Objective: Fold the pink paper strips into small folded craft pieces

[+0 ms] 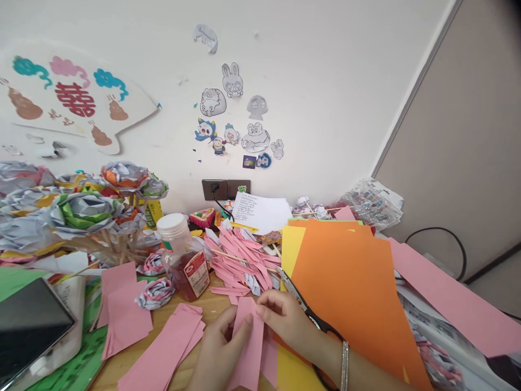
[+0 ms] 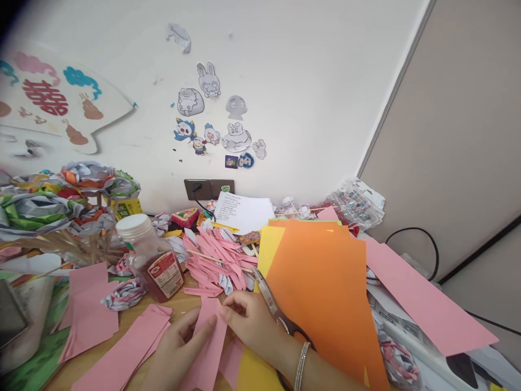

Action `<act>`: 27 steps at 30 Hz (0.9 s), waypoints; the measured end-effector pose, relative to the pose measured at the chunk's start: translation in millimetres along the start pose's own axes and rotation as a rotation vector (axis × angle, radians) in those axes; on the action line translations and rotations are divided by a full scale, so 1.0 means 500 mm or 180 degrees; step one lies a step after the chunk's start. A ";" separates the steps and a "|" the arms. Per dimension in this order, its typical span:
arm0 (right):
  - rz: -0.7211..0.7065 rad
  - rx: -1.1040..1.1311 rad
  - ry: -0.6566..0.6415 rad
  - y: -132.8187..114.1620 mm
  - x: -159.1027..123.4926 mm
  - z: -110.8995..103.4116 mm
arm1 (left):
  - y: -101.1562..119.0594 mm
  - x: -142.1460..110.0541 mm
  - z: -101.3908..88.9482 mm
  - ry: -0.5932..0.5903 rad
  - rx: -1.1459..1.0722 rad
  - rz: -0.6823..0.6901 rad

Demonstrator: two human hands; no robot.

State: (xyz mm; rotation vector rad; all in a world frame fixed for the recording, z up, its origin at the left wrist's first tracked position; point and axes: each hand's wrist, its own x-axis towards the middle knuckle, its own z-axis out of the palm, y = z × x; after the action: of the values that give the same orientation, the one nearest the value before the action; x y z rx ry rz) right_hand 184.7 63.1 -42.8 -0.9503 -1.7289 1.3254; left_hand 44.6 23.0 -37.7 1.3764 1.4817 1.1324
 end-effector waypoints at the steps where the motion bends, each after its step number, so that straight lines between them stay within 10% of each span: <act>1: -0.0017 -0.0106 0.0016 0.000 0.000 0.002 | -0.003 0.002 -0.001 0.0079 0.0054 -0.0006; 27: -0.0166 -0.0199 -0.0334 -0.008 -0.007 -0.003 | 0.005 -0.007 0.001 0.0073 -0.0006 -0.0086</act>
State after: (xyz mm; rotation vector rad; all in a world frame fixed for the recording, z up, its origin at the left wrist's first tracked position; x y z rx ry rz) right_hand 187.0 59.6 -39.0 -0.8779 -1.8719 1.3148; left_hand 46.0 19.5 -35.6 1.3423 1.5107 1.1359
